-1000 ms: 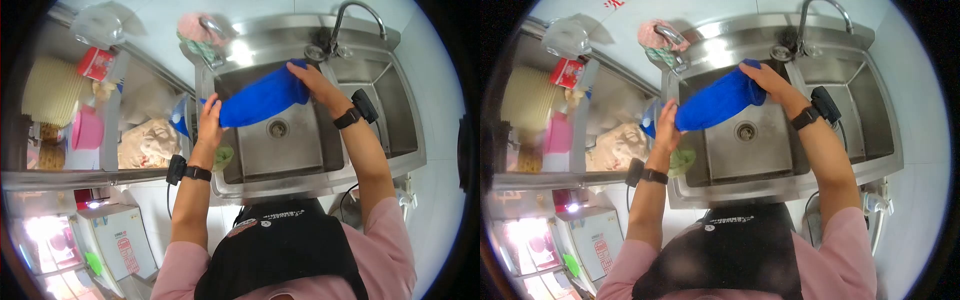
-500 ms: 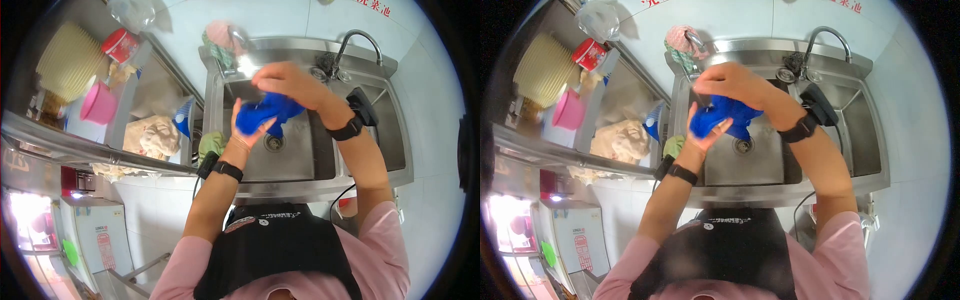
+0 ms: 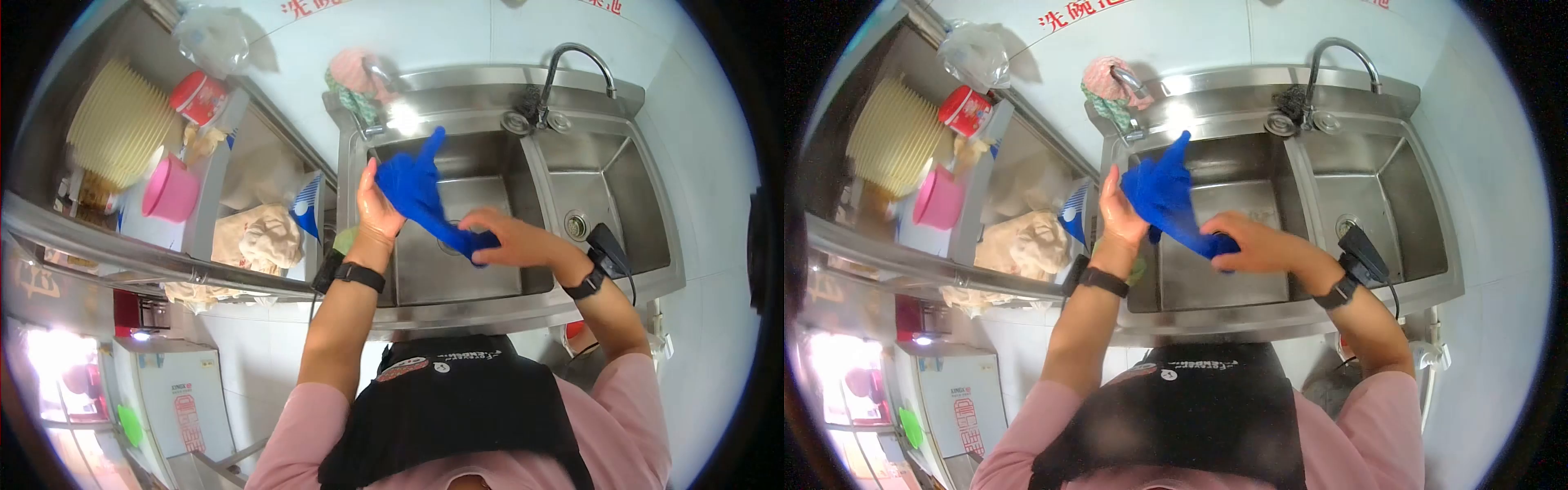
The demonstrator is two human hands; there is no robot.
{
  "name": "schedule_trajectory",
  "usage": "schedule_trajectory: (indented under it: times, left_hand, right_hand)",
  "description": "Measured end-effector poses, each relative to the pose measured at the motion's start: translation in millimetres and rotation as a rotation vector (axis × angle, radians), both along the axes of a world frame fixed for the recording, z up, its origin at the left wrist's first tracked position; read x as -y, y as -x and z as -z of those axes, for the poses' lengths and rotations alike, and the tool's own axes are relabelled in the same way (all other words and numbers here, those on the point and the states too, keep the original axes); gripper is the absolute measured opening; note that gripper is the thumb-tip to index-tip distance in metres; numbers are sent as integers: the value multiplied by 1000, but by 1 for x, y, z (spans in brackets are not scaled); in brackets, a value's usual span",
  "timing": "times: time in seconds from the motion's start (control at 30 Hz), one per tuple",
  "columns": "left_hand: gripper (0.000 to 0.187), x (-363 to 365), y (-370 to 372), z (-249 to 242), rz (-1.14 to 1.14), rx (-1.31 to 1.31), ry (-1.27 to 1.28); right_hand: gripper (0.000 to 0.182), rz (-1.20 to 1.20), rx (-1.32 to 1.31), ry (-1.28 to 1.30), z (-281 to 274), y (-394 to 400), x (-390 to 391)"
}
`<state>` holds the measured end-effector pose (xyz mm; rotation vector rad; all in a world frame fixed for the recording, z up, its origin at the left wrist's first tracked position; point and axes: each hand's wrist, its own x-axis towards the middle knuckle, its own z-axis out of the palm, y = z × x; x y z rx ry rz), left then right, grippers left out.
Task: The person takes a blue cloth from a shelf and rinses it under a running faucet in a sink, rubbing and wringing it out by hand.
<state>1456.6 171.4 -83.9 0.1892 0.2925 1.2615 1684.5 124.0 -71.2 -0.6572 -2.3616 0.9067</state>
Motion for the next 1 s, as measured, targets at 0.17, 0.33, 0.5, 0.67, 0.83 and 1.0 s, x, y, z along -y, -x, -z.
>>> schedule_trajectory:
  times: [0.17, 0.33, 0.5, 0.67, 0.83, 1.0]
  left_hand:
    - [45, -6, 16, -1, 269, -248, -54]
    - [48, -9, 7, -36, 705, -618, -227]
    - [52, -12, 30, -37, 752, -802, -239]
    - [31, -12, 39, -13, 630, -1408, -349]
    - [20, -13, 38, -17, 512, -1373, -395]
    - [19, -8, 23, -34, 255, -1317, -267]
  right_hand:
    - [53, 452, -148, 230, 9, -3, -41]
    - [62, -17, -121, -53, 45, 29, -93]
    - [53, -60, -123, 674, 39, 7, -82]
    - [41, -166, -138, 825, 5, -6, -82]
    - [48, 74, -52, 979, 6, -1, -86]
    - [54, -185, 104, 1074, -9, 10, -94]
